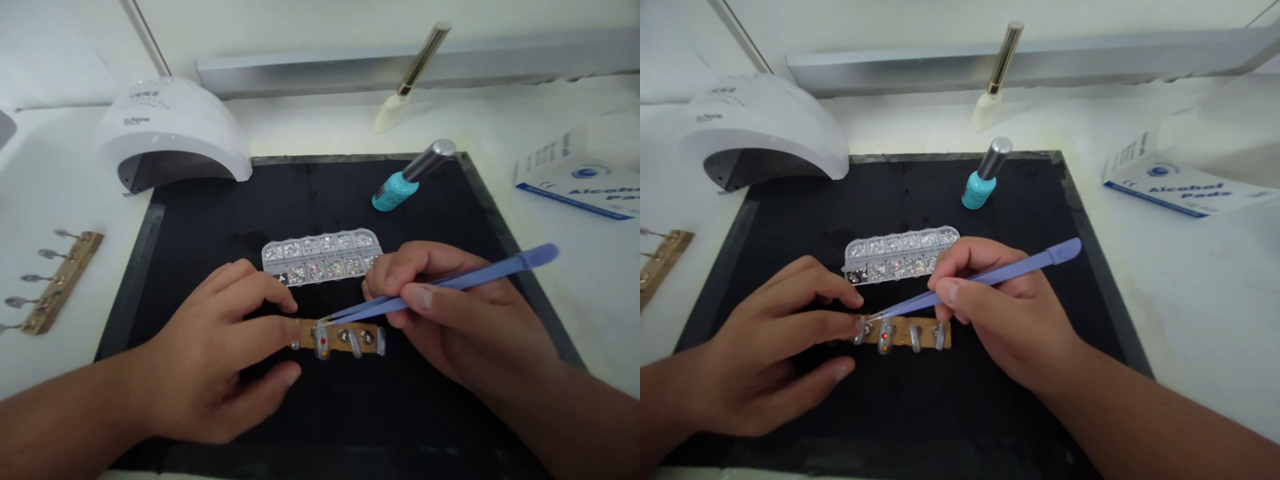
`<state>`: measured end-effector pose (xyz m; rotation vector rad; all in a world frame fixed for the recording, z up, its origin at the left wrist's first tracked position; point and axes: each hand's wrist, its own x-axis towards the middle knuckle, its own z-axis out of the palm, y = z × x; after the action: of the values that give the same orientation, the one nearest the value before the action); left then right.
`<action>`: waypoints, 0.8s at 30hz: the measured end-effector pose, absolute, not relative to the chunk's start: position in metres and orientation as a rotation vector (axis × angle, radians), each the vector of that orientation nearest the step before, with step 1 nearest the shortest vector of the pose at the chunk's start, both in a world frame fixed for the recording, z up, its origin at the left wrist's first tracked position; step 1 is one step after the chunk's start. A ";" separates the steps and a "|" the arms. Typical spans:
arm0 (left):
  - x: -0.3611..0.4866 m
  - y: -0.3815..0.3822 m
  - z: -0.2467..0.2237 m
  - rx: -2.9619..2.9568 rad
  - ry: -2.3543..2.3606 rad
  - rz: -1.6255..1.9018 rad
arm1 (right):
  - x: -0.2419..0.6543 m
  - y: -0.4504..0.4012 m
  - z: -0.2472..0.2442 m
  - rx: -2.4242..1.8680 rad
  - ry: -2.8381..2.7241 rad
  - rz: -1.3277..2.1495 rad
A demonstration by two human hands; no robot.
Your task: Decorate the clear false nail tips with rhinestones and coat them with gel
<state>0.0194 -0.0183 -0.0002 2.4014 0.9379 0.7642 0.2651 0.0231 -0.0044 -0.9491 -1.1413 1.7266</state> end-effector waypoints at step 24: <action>0.024 -0.016 -0.003 2.455 0.927 0.799 | 0.262 0.024 0.000 -0.999 -1.165 1.717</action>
<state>0.0243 -0.0157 -0.0027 2.4554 0.9269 0.7985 0.2623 0.0242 -0.0002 -0.9990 -1.1651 1.7168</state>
